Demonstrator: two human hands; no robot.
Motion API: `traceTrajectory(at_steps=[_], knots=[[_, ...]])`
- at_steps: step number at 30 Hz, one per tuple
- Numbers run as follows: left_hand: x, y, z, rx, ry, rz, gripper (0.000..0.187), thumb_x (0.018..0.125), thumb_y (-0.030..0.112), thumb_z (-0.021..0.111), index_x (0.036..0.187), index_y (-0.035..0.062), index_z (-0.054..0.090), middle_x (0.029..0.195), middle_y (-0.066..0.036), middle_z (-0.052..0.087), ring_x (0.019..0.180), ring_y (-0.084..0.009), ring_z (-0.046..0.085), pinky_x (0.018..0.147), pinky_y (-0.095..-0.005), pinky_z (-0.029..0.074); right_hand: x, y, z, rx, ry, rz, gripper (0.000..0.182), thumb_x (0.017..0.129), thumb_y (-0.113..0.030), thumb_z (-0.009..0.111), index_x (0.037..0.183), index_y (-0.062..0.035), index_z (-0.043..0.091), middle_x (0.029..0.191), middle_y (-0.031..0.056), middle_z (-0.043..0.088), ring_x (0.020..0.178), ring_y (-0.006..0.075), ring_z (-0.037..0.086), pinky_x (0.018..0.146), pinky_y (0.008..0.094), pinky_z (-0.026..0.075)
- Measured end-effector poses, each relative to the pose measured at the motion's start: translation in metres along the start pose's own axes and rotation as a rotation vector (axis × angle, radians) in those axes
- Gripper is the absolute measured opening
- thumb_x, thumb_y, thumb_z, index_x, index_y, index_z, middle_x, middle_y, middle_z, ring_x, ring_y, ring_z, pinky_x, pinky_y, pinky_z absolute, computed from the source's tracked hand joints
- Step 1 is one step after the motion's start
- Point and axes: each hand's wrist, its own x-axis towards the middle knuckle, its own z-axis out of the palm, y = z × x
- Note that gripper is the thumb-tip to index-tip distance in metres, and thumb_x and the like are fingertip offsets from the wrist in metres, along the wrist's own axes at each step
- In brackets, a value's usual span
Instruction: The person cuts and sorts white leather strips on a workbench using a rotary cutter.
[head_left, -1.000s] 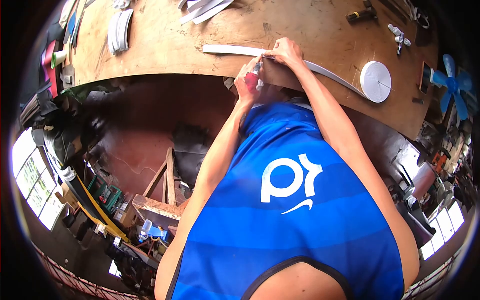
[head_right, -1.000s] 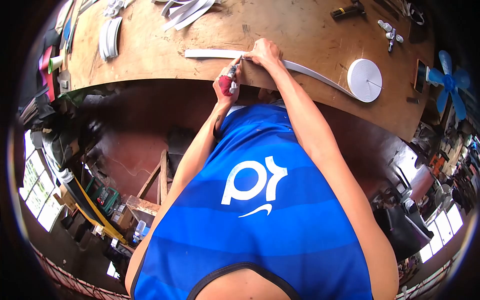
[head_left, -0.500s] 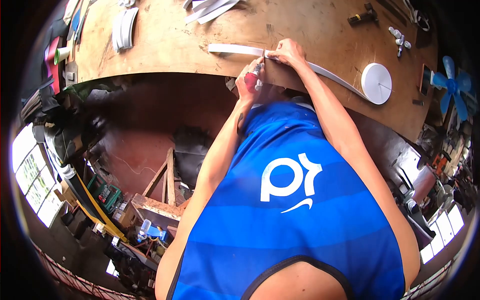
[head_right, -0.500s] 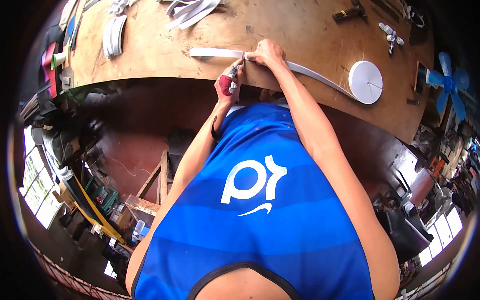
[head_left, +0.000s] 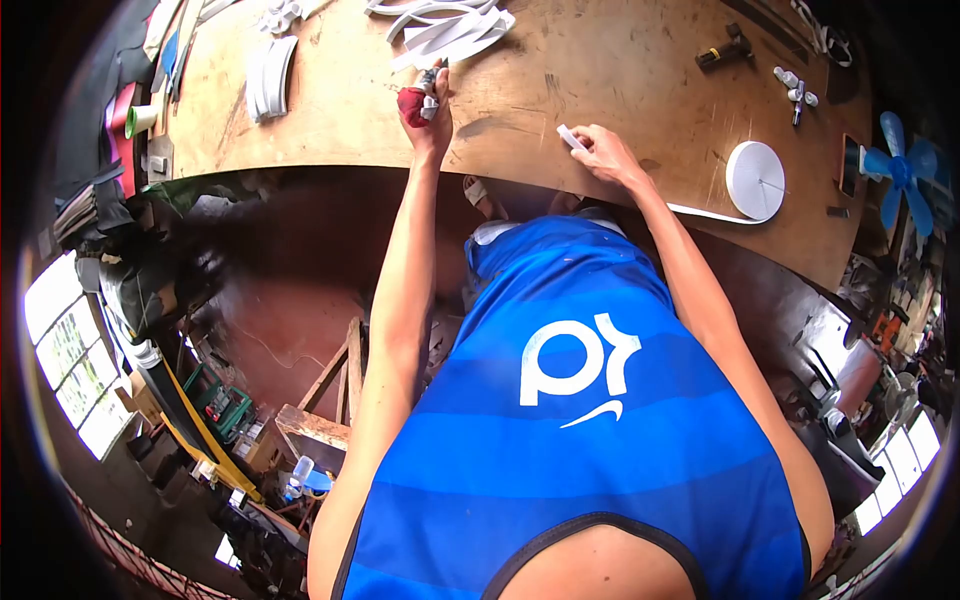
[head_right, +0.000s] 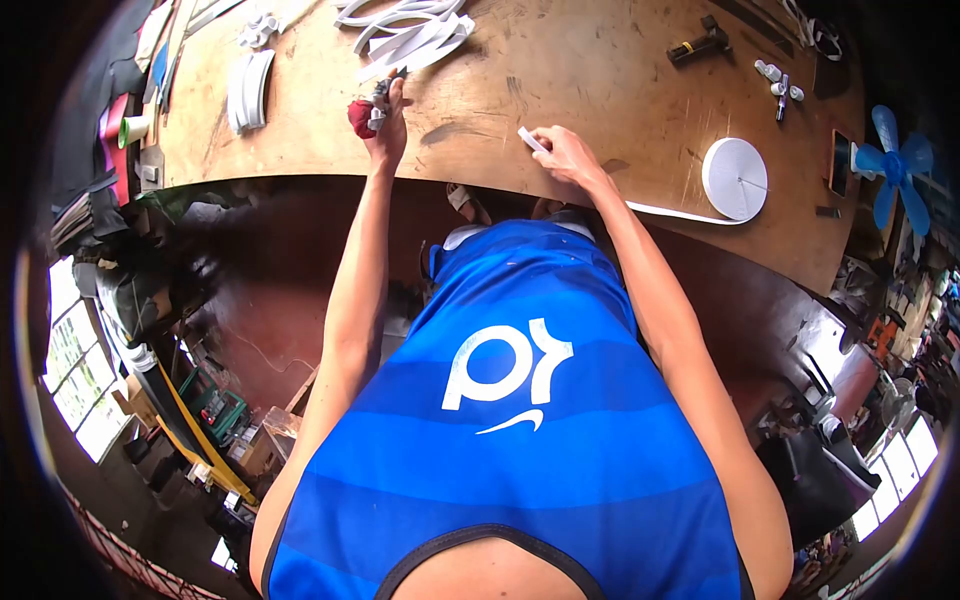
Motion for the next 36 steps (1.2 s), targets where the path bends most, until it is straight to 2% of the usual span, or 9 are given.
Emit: traceTrajectory(at_steps=[2, 7, 10, 17, 25, 26, 27, 29, 36], knots=[[-0.008, 0.002, -0.004, -0.020, -0.044, -0.043, 0.026, 0.093, 0.019, 0.063, 0.109, 0.0005, 0.069, 0.064, -0.002, 0.064, 0.056, -0.0062, 0.057, 0.054, -0.0245, 0.045, -0.007, -0.006, 0.002, -0.111, 0.058, -0.017, 0.031, 0.081, -0.013, 0.062, 0.111, -0.0068, 0.066, 0.088, 0.0140, 0.068, 0.081, 0.0234, 0.064, 0.076, 0.0335, 0.050], [-0.067, 0.002, -0.019, -0.121, -0.057, -0.099, 0.022, 0.091, 0.013, 0.066, 0.108, 0.0010, 0.070, 0.063, -0.001, 0.063, 0.057, -0.0050, 0.059, 0.047, -0.0229, 0.041, 0.008, -0.023, 0.019, 0.086, 0.038, -0.034, 0.031, 0.079, -0.013, 0.067, 0.109, -0.0108, 0.069, 0.092, 0.0148, 0.071, 0.080, 0.0253, 0.067, 0.072, 0.0359, 0.051], [-0.086, -0.008, -0.039, -0.103, -0.071, -0.259, 0.025, 0.092, 0.019, 0.065, 0.110, 0.0027, 0.070, 0.061, 0.000, 0.061, 0.051, -0.0046, 0.054, 0.045, -0.0226, 0.038, 0.031, -0.045, 0.032, 0.162, -0.070, -0.047, 0.027, 0.079, -0.013, 0.069, 0.105, -0.0095, 0.069, 0.089, 0.0103, 0.072, 0.074, 0.0179, 0.067, 0.067, 0.0326, 0.052], [-0.084, -0.020, -0.074, 0.011, 0.002, -0.345, 0.025, 0.094, 0.016, 0.062, 0.110, -0.0027, 0.067, 0.084, -0.004, 0.067, 0.066, -0.0077, 0.060, 0.060, -0.0228, 0.049, 0.083, -0.101, 0.072, 0.237, -0.118, -0.066, 0.024, 0.078, -0.012, 0.071, 0.101, -0.0080, 0.064, 0.076, 0.0044, 0.071, 0.062, 0.0114, 0.063, 0.057, 0.0291, 0.048], [-0.073, -0.025, -0.079, -0.056, 0.021, -0.199, 0.020, 0.092, 0.009, 0.064, 0.107, -0.0033, 0.069, 0.074, 0.002, 0.064, 0.066, -0.0031, 0.054, 0.058, -0.0213, 0.043, 0.113, -0.110, 0.100, 0.048, 0.005, -0.079, 0.023, 0.075, -0.024, 0.073, 0.094, -0.0132, 0.067, 0.073, 0.0126, 0.068, 0.070, 0.0259, 0.066, 0.065, 0.0390, 0.049], [-0.071, -0.030, -0.079, -0.051, -0.006, -0.224, 0.024, 0.091, 0.014, 0.066, 0.109, -0.0017, 0.068, 0.076, -0.001, 0.067, 0.068, -0.0045, 0.056, 0.060, -0.0231, 0.045, 0.112, -0.112, 0.099, -0.025, 0.021, -0.071, 0.020, 0.077, -0.019, 0.072, 0.095, -0.0097, 0.067, 0.072, 0.0079, 0.070, 0.063, 0.0131, 0.063, 0.058, 0.0302, 0.047], [-0.072, -0.038, -0.078, -0.048, -0.035, -0.248, 0.027, 0.090, 0.018, 0.067, 0.110, -0.0002, 0.068, 0.078, -0.004, 0.070, 0.070, -0.0059, 0.059, 0.062, -0.0248, 0.046, 0.113, -0.111, 0.101, -0.028, 0.018, -0.069, 0.020, 0.077, -0.019, 0.072, 0.095, -0.0097, 0.067, 0.072, 0.0079, 0.070, 0.063, 0.0131, 0.063, 0.058, 0.0302, 0.047], [-0.074, -0.053, -0.075, -0.054, -0.047, -0.213, 0.030, 0.090, 0.023, 0.067, 0.111, 0.0020, 0.068, 0.077, -0.009, 0.069, 0.068, -0.0095, 0.061, 0.061, -0.0276, 0.047, 0.116, -0.110, 0.102, 0.006, 0.023, -0.028, 0.023, 0.074, -0.027, 0.074, 0.092, -0.0136, 0.068, 0.068, 0.0131, 0.065, 0.069, 0.0268, 0.066, 0.063, 0.0396, 0.049], [-0.071, -0.036, -0.073, 0.154, -0.165, -0.278, 0.033, 0.090, 0.037, 0.062, 0.114, 0.0147, 0.068, 0.075, -0.020, 0.065, 0.071, -0.0319, 0.067, 0.060, -0.0374, 0.049, 0.112, -0.122, 0.098, -0.043, 0.044, -0.053, 0.023, 0.074, -0.026, 0.075, 0.090, -0.0117, 0.068, 0.065, 0.0133, 0.064, 0.065, 0.0263, 0.065, 0.060, 0.0385, 0.048]])
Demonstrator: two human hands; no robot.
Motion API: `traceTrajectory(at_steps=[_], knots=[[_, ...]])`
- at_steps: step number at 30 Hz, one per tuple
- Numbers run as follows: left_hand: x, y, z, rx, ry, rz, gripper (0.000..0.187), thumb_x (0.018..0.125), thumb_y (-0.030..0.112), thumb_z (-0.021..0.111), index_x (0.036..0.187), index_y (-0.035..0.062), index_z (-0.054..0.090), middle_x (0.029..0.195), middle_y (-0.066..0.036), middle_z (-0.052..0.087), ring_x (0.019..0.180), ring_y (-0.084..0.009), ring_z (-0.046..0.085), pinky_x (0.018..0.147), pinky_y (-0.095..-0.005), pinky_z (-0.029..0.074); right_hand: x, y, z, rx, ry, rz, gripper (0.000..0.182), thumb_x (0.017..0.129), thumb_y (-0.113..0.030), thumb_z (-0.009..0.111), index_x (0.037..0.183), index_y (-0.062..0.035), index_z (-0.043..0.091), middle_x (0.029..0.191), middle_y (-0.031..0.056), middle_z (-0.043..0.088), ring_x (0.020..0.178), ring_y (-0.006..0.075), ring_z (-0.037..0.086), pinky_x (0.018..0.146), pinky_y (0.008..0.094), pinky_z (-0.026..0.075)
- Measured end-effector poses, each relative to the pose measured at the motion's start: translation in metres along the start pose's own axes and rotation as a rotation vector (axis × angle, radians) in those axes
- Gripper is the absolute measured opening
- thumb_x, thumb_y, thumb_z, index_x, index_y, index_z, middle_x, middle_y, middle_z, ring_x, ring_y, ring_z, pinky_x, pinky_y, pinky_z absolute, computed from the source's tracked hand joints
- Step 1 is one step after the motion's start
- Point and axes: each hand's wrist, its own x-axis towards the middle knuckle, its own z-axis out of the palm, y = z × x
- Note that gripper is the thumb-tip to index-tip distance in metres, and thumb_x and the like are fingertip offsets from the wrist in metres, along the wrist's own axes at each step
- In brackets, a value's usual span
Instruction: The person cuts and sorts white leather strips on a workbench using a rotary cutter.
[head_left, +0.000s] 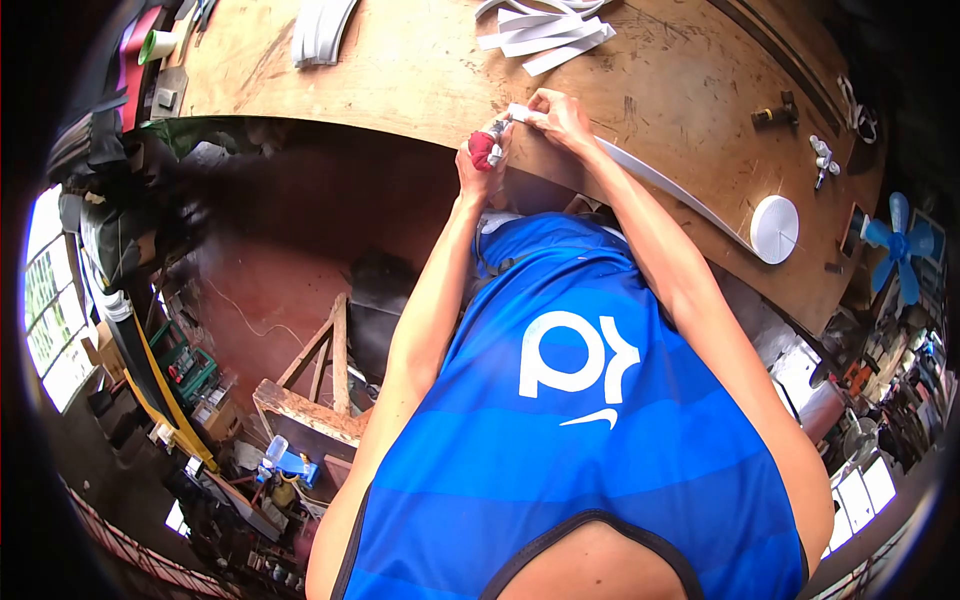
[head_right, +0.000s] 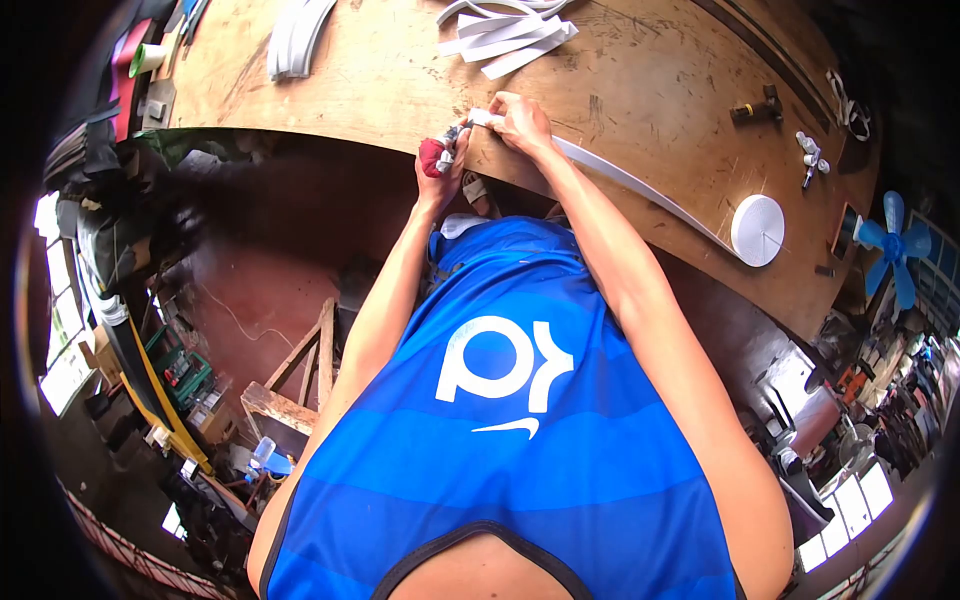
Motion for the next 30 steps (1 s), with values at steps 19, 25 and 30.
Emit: traceTrajectory(at_steps=[19, 25, 30], knots=[[-0.002, 0.004, 0.002, 0.233, 0.070, -0.023, 0.030, 0.092, 0.037, 0.060, 0.112, 0.0167, 0.070, 0.063, -0.013, 0.056, 0.053, -0.0183, 0.055, 0.054, -0.0341, 0.044, -0.008, 0.008, -0.014, -0.090, -0.038, 0.022, 0.029, 0.079, -0.036, 0.071, 0.092, -0.0106, 0.067, 0.070, 0.0134, 0.066, 0.069, 0.0270, 0.066, 0.064, 0.0394, 0.049], [-0.006, 0.014, 0.000, 0.243, 0.082, 0.013, 0.031, 0.092, 0.039, 0.060, 0.113, 0.0179, 0.070, 0.067, -0.014, 0.059, 0.059, -0.0230, 0.060, 0.056, -0.0364, 0.045, -0.048, 0.062, -0.067, -0.179, -0.072, 0.062, 0.032, 0.080, -0.040, 0.069, 0.089, -0.0099, 0.068, 0.082, 0.0137, 0.070, 0.078, 0.0281, 0.068, 0.070, 0.0397, 0.051], [-0.005, 0.018, 0.000, 0.177, 0.054, -0.047, 0.032, 0.092, 0.039, 0.059, 0.113, 0.0171, 0.069, 0.074, -0.017, 0.064, 0.068, -0.0267, 0.066, 0.062, -0.0364, 0.049, -0.084, 0.078, -0.095, -0.067, -0.092, 0.362, 0.036, 0.078, -0.044, 0.070, 0.081, -0.0079, 0.068, 0.068, 0.0050, 0.068, 0.066, 0.0162, 0.065, 0.064, 0.0323, 0.049]])
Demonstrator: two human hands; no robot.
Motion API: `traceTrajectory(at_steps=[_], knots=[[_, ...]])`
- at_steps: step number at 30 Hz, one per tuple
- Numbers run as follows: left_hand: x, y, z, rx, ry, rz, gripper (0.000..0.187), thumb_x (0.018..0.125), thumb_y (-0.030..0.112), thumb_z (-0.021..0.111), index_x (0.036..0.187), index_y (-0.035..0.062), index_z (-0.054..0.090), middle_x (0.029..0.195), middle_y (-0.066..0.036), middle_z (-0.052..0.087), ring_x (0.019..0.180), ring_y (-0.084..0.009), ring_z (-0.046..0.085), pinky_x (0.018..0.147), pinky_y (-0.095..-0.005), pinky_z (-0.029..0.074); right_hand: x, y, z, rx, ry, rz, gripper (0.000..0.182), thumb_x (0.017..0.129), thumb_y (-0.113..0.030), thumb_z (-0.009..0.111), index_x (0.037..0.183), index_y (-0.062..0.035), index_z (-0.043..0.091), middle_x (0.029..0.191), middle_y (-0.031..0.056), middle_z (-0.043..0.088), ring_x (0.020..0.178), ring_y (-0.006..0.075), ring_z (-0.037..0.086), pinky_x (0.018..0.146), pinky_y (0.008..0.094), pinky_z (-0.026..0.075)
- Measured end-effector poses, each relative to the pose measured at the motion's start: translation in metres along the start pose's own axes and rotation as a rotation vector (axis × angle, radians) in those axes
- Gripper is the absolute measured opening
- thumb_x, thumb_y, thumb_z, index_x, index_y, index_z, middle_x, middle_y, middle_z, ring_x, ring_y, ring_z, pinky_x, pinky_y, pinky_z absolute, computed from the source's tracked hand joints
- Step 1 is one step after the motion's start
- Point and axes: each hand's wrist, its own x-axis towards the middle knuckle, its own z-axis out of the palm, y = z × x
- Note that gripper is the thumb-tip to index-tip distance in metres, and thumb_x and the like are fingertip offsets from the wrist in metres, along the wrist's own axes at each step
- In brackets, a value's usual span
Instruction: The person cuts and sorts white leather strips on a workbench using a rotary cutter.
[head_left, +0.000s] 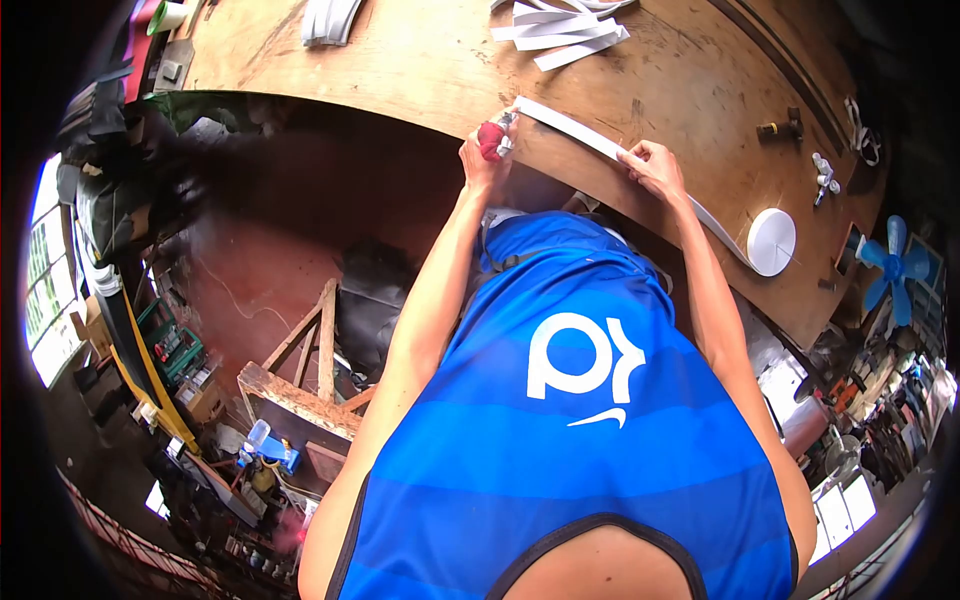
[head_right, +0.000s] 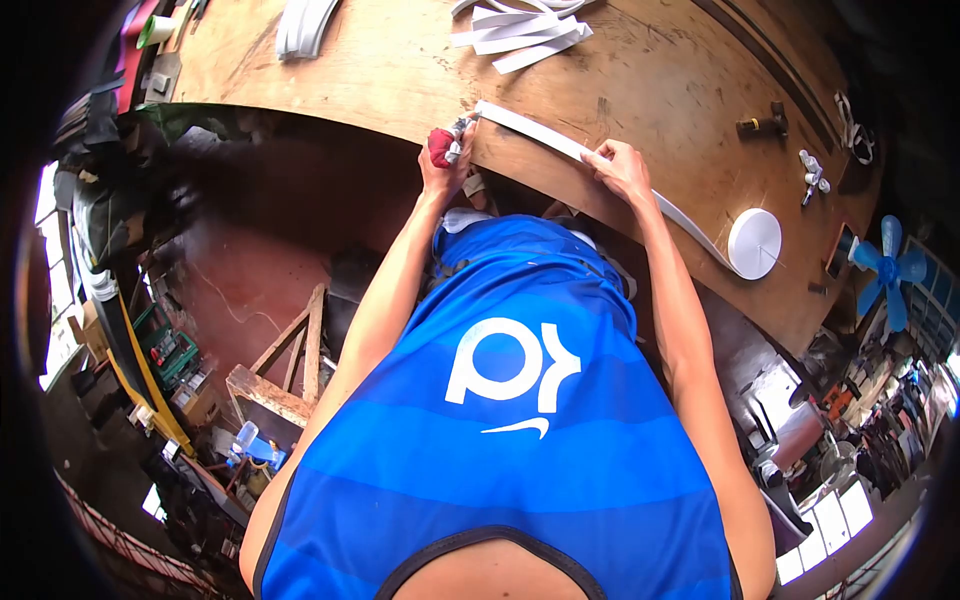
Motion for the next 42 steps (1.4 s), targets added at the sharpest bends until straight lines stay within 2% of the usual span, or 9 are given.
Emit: traceTrajectory(at_steps=[5, 9, 11, 15, 17, 31, 33, 37, 42], knots=[[0.000, -0.005, 0.002, 0.061, -0.032, -0.024, 0.033, 0.091, 0.040, 0.059, 0.112, 0.0163, 0.070, 0.078, -0.016, 0.067, 0.071, -0.0263, 0.068, 0.064, -0.0365, 0.051, 0.002, 0.008, 0.003, -0.032, 0.059, -0.027, 0.037, 0.076, -0.044, 0.071, 0.078, -0.0072, 0.068, 0.069, 0.0076, 0.069, 0.068, 0.0199, 0.066, 0.065, 0.0345, 0.050], [-0.001, -0.010, 0.009, -0.110, 0.108, 0.043, 0.019, 0.088, 0.021, 0.071, 0.092, 0.0026, 0.072, 0.061, 0.003, 0.055, 0.058, -0.0036, 0.044, 0.051, -0.0251, 0.037, 0.007, 0.010, 0.006, -0.058, 0.109, -0.047, 0.038, 0.074, -0.044, 0.071, 0.078, -0.0067, 0.069, 0.072, 0.0108, 0.069, 0.071, 0.0248, 0.067, 0.069, 0.0370, 0.051], [-0.002, -0.009, 0.006, -0.012, 0.057, 0.027, 0.033, 0.091, 0.042, 0.059, 0.110, 0.0179, 0.070, 0.073, -0.019, 0.064, 0.069, -0.0318, 0.067, 0.059, -0.0392, 0.049, 0.006, 0.008, 0.004, -0.042, 0.093, -0.024, 0.039, 0.073, -0.044, 0.070, 0.079, -0.0059, 0.069, 0.075, 0.0124, 0.070, 0.074, 0.0264, 0.068, 0.070, 0.0376, 0.051], [0.000, -0.011, 0.006, 0.012, -0.002, -0.001, 0.032, 0.092, 0.040, 0.058, 0.110, 0.0161, 0.070, 0.077, -0.019, 0.065, 0.073, -0.0312, 0.068, 0.062, -0.0382, 0.050, 0.005, 0.006, -0.001, -0.042, 0.059, -0.024, 0.037, 0.074, -0.042, 0.070, 0.078, -0.0054, 0.068, 0.071, 0.0105, 0.069, 0.070, 0.0232, 0.068, 0.068, 0.0356, 0.051], [0.002, -0.015, 0.012, -0.087, 0.128, 0.181, 0.020, 0.091, 0.019, 0.068, 0.104, 0.0043, 0.072, 0.059, 0.006, 0.050, 0.056, -0.0021, 0.040, 0.050, -0.0237, 0.034, 0.005, 0.007, -0.003, -0.035, 0.043, -0.015, 0.037, 0.074, -0.042, 0.070, 0.077, -0.0052, 0.067, 0.069, 0.0098, 0.069, 0.068, 0.0219, 0.067, 0.067, 0.0347, 0.051], [0.004, -0.033, 0.017, -0.058, 0.039, 0.134, 0.022, 0.093, 0.016, 0.064, 0.109, 0.0014, 0.069, 0.069, 0.009, 0.051, 0.062, -0.0010, 0.041, 0.053, -0.0208, 0.033, 0.008, 0.012, -0.001, -0.056, 0.088, 0.040, 0.039, 0.071, -0.048, 0.071, 0.071, -0.0092, 0.064, 0.062, 0.0059, 0.067, 0.061, 0.0192, 0.066, 0.066, 0.0343, 0.052], [0.007, -0.035, 0.020, -0.055, 0.134, 0.256, 0.025, 0.093, 0.030, 0.061, 0.106, 0.0107, 0.071, 0.058, -0.012, 0.054, 0.050, -0.0229, 0.052, 0.049, -0.0356, 0.040, 0.009, 0.011, 0.000, -0.069, 0.096, 0.044, 0.039, 0.072, -0.047, 0.071, 0.071, -0.0084, 0.064, 0.062, 0.0059, 0.068, 0.061, 0.0177, 0.067, 0.064, 0.0326, 0.051], [-0.002, 0.005, 0.004, 0.006, -0.007, 0.107, 0.022, 0.095, 0.015, 0.061, 0.110, -0.0001, 0.068, 0.071, 0.005, 0.057, 0.064, -0.0025, 0.046, 0.056, -0.0224, 0.039, 0.009, 0.007, -0.001, -0.069, 0.087, 0.075, 0.039, 0.069, -0.050, 0.070, 0.062, -0.0111, 0.066, 0.058, 0.0038, 0.066, 0.060, 0.0217, 0.066, 0.065, 0.0359, 0.052], [-0.008, 0.009, 0.014, -0.099, 0.049, 0.167, 0.024, 0.096, 0.013, 0.058, 0.112, -0.0037, 0.065, 0.085, -0.002, 0.068, 0.076, -0.0043, 0.056, 0.067, -0.0233, 0.047, 0.018, 0.012, 0.001, -0.106, 0.089, 0.065, 0.042, 0.066, -0.053, 0.069, 0.057, -0.0119, 0.068, 0.057, 0.0042, 0.065, 0.059, 0.0231, 0.066, 0.062, 0.0373, 0.052]])
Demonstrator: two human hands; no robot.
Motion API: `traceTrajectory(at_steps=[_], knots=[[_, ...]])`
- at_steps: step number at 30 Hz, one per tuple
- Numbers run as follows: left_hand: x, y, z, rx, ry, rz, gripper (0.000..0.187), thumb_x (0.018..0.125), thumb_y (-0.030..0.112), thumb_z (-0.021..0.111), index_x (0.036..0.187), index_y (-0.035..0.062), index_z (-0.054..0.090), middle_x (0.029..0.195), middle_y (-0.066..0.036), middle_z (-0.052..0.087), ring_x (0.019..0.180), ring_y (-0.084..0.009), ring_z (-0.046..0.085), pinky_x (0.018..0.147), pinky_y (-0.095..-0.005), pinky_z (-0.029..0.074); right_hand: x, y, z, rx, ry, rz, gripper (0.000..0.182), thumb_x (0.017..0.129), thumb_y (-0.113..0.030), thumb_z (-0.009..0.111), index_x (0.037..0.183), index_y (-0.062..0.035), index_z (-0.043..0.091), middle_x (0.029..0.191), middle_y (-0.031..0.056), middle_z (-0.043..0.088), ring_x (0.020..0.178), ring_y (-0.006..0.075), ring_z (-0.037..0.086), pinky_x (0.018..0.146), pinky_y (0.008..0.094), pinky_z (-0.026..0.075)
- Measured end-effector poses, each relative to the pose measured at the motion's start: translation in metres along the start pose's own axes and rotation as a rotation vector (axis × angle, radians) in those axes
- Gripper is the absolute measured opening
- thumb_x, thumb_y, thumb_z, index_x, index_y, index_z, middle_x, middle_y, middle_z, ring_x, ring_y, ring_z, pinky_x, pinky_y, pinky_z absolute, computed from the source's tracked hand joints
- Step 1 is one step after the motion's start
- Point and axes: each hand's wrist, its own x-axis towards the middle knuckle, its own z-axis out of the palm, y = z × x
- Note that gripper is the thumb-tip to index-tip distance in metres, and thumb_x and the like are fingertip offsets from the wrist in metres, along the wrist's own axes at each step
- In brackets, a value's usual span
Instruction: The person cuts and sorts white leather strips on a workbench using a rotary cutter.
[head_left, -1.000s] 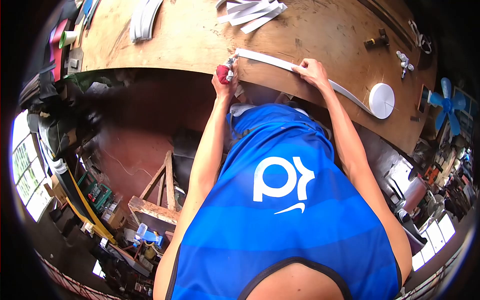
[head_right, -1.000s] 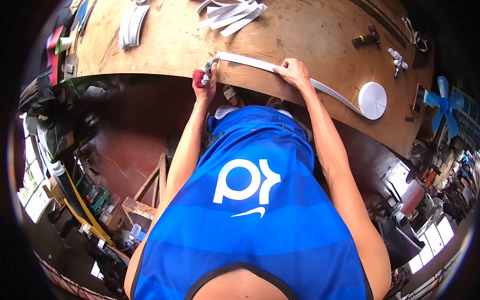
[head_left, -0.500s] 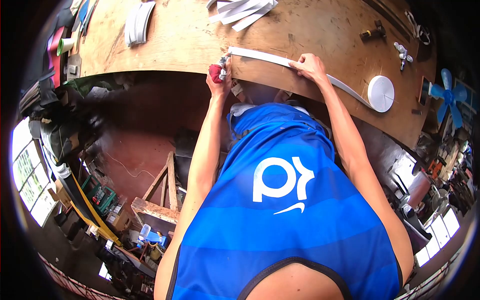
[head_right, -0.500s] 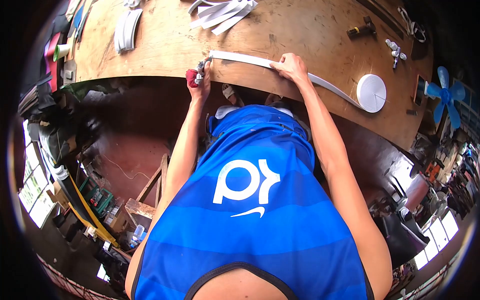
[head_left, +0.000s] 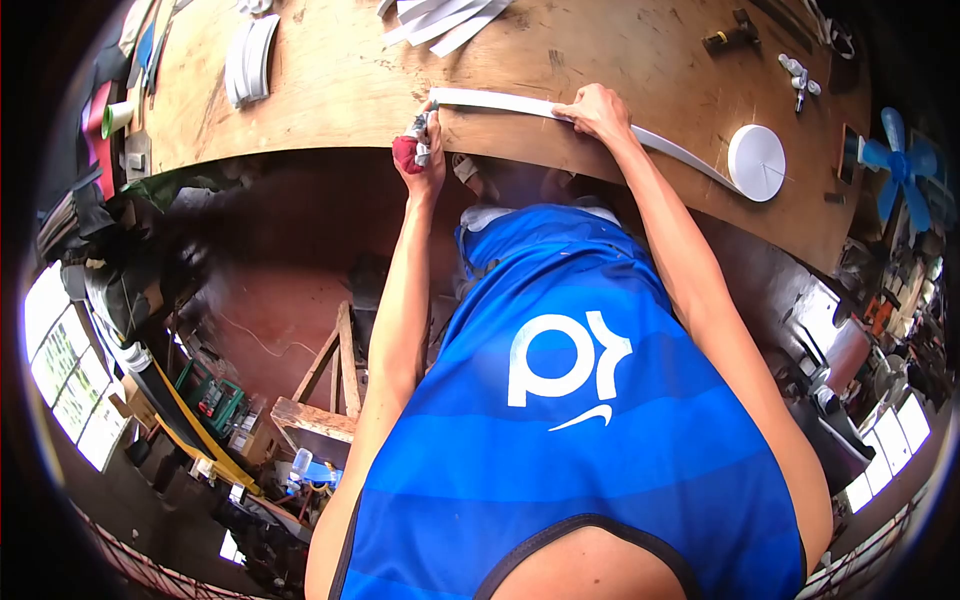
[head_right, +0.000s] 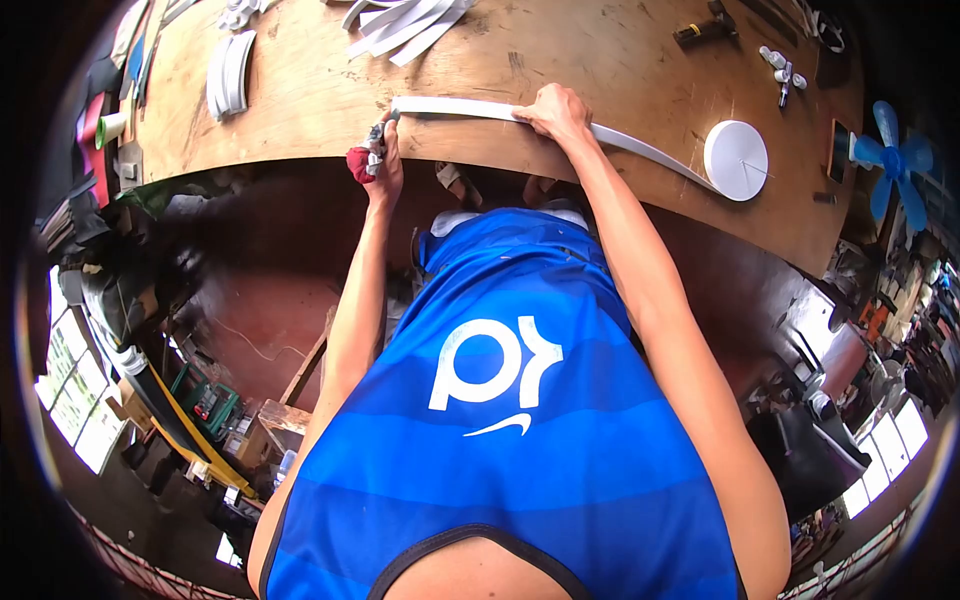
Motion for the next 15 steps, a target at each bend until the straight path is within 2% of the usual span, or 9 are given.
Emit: traceTrajectory(at_steps=[1, 3, 5, 7, 8, 10, 11, 13, 15], knots=[[-0.005, 0.003, 0.006, 0.001, -0.007, 0.001, 0.024, 0.096, 0.013, 0.058, 0.112, -0.0037, 0.065, 0.085, -0.002, 0.068, 0.076, -0.0043, 0.056, 0.067, -0.0233, 0.047, 0.000, -0.001, -0.001, -0.002, -0.012, 0.011, 0.043, 0.065, -0.054, 0.069, 0.057, -0.0117, 0.069, 0.058, 0.0046, 0.066, 0.060, 0.0234, 0.066, 0.061, 0.0380, 0.052], [-0.015, 0.012, 0.024, -0.194, 0.010, -0.070, 0.025, 0.097, 0.014, 0.058, 0.113, -0.0031, 0.065, 0.089, -0.003, 0.068, 0.078, -0.0048, 0.056, 0.069, -0.0224, 0.047, 0.001, -0.002, -0.002, -0.006, -0.019, 0.015, 0.044, 0.064, -0.055, 0.070, 0.057, -0.0116, 0.070, 0.058, 0.0049, 0.066, 0.061, 0.0238, 0.066, 0.061, 0.0383, 0.052], [-0.028, 0.028, 0.041, -0.087, -0.128, -0.192, 0.025, 0.096, 0.015, 0.058, 0.116, 0.0004, 0.064, 0.087, -0.004, 0.068, 0.076, -0.0054, 0.057, 0.070, -0.0229, 0.047, 0.001, -0.004, -0.003, -0.011, -0.028, 0.016, 0.044, 0.063, -0.055, 0.070, 0.058, -0.0114, 0.070, 0.058, 0.0053, 0.066, 0.062, 0.0242, 0.067, 0.060, 0.0385, 0.052], [-0.037, 0.031, 0.069, -0.177, -0.115, 0.027, 0.025, 0.096, 0.015, 0.058, 0.117, 0.0016, 0.064, 0.085, -0.003, 0.068, 0.074, -0.0053, 0.056, 0.069, -0.0235, 0.047, -0.001, -0.006, -0.005, -0.087, -0.049, 0.052, 0.040, 0.070, -0.053, 0.070, 0.067, -0.0133, 0.067, 0.059, -0.0003, 0.067, 0.057, 0.0138, 0.064, 0.061, 0.0317, 0.051], [-0.042, 0.033, 0.077, -0.144, -0.156, 0.017, 0.025, 0.095, 0.016, 0.059, 0.116, 0.0048, 0.064, 0.091, -0.008, 0.069, 0.080, -0.0110, 0.062, 0.072, -0.0275, 0.050, 0.003, -0.004, -0.001, -0.084, -0.048, 0.057, 0.040, 0.070, -0.053, 0.070, 0.067, -0.0133, 0.067, 0.059, -0.0003, 0.067, 0.057, 0.0138, 0.064, 0.061, 0.0317, 0.051], [-0.047, 0.037, 0.090, -0.076, -0.236, -0.030, 0.024, 0.093, 0.017, 0.060, 0.115, 0.0084, 0.065, 0.095, -0.017, 0.069, 0.084, -0.0247, 0.069, 0.074, -0.0333, 0.052, 0.011, 0.001, 0.006, -0.061, 0.024, 0.033, 0.045, 0.061, -0.058, 0.072, 0.054, -0.0135, 0.070, 0.058, 0.0062, 0.065, 0.062, 0.0261, 0.067, 0.060, 0.0394, 0.053], [-0.048, 0.039, 0.093, -0.079, -0.238, -0.030, 0.024, 0.093, 0.017, 0.060, 0.115, 0.0084, 0.065, 0.095, -0.017, 0.069, 0.084, -0.0247, 0.069, 0.074, -0.0333, 0.052, 0.013, 0.005, 0.008, -0.063, 0.024, 0.037, 0.045, 0.061, -0.058, 0.072, 0.054, -0.0135, 0.070, 0.058, 0.0062, 0.065, 0.062, 0.0261, 0.067, 0.060, 0.0394, 0.053], [-0.049, 0.035, 0.099, -0.022, -0.257, 0.056, 0.029, 0.095, 0.020, 0.058, 0.121, 0.0078, 0.063, 0.080, -0.006, 0.067, 0.066, -0.0073, 0.055, 0.064, -0.0255, 0.048, 0.012, 0.003, 0.005, -0.047, -0.019, 0.027, 0.045, 0.060, -0.059, 0.072, 0.053, -0.0143, 0.070, 0.058, 0.0063, 0.065, 0.063, 0.0265, 0.067, 0.059, 0.0402, 0.053], [-0.049, 0.034, 0.102, -0.019, -0.234, 0.121, 0.030, 0.095, 0.022, 0.057, 0.123, 0.0097, 0.062, 0.078, -0.007, 0.067, 0.063, -0.0088, 0.056, 0.061, -0.0268, 0.048, 0.014, 0.003, 0.007, -0.073, -0.019, 0.025, 0.047, 0.059, -0.061, 0.073, 0.053, -0.0147, 0.070, 0.058, 0.0059, 0.065, 0.063, 0.0265, 0.067, 0.059, 0.0398, 0.053]])
